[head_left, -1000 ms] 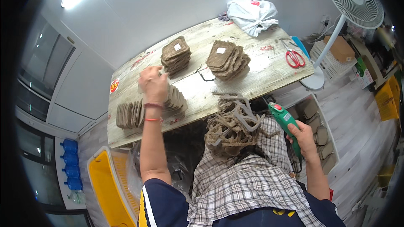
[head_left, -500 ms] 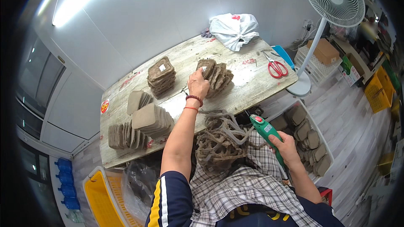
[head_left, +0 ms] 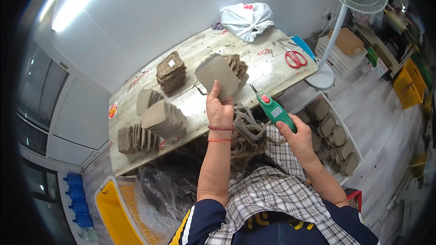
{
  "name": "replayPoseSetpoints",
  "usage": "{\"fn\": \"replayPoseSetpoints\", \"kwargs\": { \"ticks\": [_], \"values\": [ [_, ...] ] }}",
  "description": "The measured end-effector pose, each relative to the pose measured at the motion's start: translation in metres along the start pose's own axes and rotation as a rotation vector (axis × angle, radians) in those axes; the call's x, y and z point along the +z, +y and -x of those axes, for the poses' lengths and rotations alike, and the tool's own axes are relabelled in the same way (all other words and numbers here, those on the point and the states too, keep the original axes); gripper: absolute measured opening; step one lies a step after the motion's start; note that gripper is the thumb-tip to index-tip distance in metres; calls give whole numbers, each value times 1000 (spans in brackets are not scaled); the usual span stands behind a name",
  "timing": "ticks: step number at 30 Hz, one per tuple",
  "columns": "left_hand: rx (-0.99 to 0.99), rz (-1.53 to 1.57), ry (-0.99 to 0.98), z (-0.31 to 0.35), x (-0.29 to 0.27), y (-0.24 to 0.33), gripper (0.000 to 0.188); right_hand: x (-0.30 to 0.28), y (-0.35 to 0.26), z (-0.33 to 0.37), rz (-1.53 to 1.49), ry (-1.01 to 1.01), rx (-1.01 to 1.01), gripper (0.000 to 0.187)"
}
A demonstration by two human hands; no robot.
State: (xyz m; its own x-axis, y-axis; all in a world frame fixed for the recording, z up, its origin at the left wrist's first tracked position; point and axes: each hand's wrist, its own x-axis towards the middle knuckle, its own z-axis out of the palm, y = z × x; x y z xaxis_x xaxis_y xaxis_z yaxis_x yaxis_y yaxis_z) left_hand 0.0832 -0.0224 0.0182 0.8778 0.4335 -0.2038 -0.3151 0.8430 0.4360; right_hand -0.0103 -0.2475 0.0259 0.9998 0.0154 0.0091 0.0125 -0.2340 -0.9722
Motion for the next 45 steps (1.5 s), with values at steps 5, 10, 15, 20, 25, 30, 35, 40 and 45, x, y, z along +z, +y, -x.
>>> {"fn": "replayPoseSetpoints", "kwargs": {
  "ticks": [5,10,15,20,25,30,35,40,45],
  "values": [
    [-51,104,-60,19,-4,-25,37,-3,4,12,-13,11,9,45],
    [-93,67,-45,28,-6,-37,35,-6,7,19,-1,23,-1,46],
    [-135,-5,-126,39,-14,-47,32,-8,-1,19,-42,20,17,47],
    [-194,-89,-179,58,-22,-56,35,-12,0,13,-19,47,-25,47],
    [-257,-118,-248,71,-28,-58,30,-19,-9,8,-53,25,6,48],
    [-304,-226,-311,75,-35,-48,30,-30,-13,4,-112,2,15,46],
    [-329,-470,-402,63,-40,-19,29,-58,-5,1,-63,-120,30,44],
    [-414,-731,-479,49,-38,14,36,-76,6,4,99,-190,-68,45],
    [-468,-883,-499,53,-32,26,41,-72,12,9,246,-189,-107,46]
  ]
}}
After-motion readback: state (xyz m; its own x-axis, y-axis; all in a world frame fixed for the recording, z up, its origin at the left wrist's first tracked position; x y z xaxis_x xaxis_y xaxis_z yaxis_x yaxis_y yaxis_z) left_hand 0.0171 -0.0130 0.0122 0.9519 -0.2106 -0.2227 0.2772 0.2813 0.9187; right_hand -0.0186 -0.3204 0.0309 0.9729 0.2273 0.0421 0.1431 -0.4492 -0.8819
